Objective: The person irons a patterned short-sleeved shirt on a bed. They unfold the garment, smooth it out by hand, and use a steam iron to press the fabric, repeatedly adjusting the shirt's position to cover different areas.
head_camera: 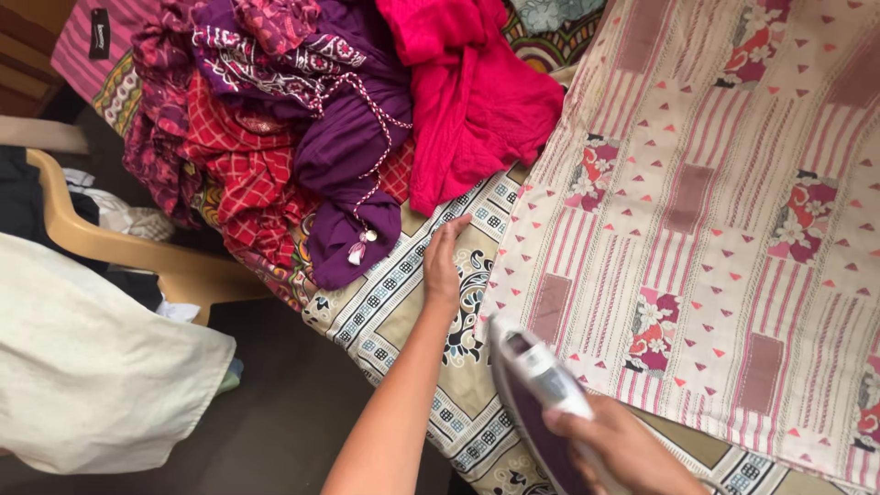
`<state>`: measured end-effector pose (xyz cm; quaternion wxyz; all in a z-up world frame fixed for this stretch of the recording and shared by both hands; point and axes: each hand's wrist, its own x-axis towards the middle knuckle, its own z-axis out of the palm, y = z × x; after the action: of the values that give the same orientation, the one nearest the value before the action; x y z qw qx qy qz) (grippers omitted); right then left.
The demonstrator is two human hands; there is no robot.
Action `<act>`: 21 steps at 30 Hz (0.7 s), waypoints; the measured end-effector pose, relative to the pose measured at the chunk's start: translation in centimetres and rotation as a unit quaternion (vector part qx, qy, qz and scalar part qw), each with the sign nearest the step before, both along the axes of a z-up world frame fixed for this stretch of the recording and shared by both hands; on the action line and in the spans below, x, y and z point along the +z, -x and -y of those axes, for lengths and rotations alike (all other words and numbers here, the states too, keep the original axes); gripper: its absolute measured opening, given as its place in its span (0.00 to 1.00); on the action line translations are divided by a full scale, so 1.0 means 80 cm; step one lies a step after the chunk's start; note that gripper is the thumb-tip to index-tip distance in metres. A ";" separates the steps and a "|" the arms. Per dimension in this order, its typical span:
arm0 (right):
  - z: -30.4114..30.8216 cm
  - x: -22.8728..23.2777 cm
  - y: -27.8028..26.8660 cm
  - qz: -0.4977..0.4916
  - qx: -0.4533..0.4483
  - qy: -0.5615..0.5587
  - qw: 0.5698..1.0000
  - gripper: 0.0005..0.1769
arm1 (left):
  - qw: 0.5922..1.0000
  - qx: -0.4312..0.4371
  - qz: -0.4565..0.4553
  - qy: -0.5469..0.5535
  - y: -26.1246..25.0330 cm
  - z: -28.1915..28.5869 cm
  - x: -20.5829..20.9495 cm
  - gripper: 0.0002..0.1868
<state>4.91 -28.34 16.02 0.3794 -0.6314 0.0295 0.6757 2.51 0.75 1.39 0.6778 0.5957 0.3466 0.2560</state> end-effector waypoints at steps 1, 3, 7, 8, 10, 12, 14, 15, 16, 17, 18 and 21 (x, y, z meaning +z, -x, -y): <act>0.005 0.000 -0.001 -0.005 -0.077 -0.001 0.997 0.22 | 0.999 0.009 -0.035 -0.020 0.001 0.004 0.004 0.23; 0.009 0.006 -0.011 -0.017 -0.230 -0.003 0.973 0.22 | 0.994 -0.029 -0.038 -0.094 -0.002 0.031 0.011 0.20; -0.035 0.006 -0.038 0.060 -0.308 -0.032 0.949 0.17 | 0.925 -0.096 -0.109 -0.352 -0.015 0.097 0.018 0.19; -0.050 0.005 -0.046 0.061 -0.320 -0.019 0.945 0.15 | 0.911 -0.107 -0.130 -0.376 -0.017 0.107 0.018 0.19; -0.058 0.011 -0.046 0.079 -0.329 -0.019 0.941 0.13 | 0.881 -0.129 -0.169 -0.422 -0.024 0.122 0.012 0.23; -0.054 0.018 -0.039 0.108 -0.317 -0.047 0.941 0.14 | 0.848 -0.150 -0.203 -0.467 -0.027 0.120 0.002 0.26; -0.048 0.016 -0.038 0.116 -0.333 -0.039 0.935 0.16 | 0.819 -0.175 -0.245 -0.488 -0.014 0.125 -0.006 0.29; -0.048 0.012 -0.040 0.122 -0.341 -0.039 0.931 0.17 | 0.807 -0.185 -0.265 -0.493 -0.015 0.121 -0.008 0.30; -0.050 0.006 -0.039 0.148 -0.340 -0.046 0.928 0.18 | 0.795 -0.196 -0.285 -0.498 -0.017 0.117 -0.009 0.31; -0.053 0.000 -0.034 0.174 -0.342 -0.048 0.922 0.20 | 0.792 -0.195 -0.297 -0.497 -0.016 0.114 -0.009 0.31; -0.050 -0.004 -0.028 0.199 -0.343 -0.049 0.917 0.21 | 0.788 -0.195 -0.309 -0.496 -0.015 0.111 -0.009 0.32; -0.025 0.013 0.002 0.223 -0.333 0.051 0.915 0.20 | 0.787 -0.192 -0.309 -0.498 -0.013 0.115 -0.003 0.33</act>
<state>4.73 -26.37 17.04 0.5466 -0.7377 0.1867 0.3495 3.58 -8.49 1.17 0.1795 0.9521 0.2401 0.0597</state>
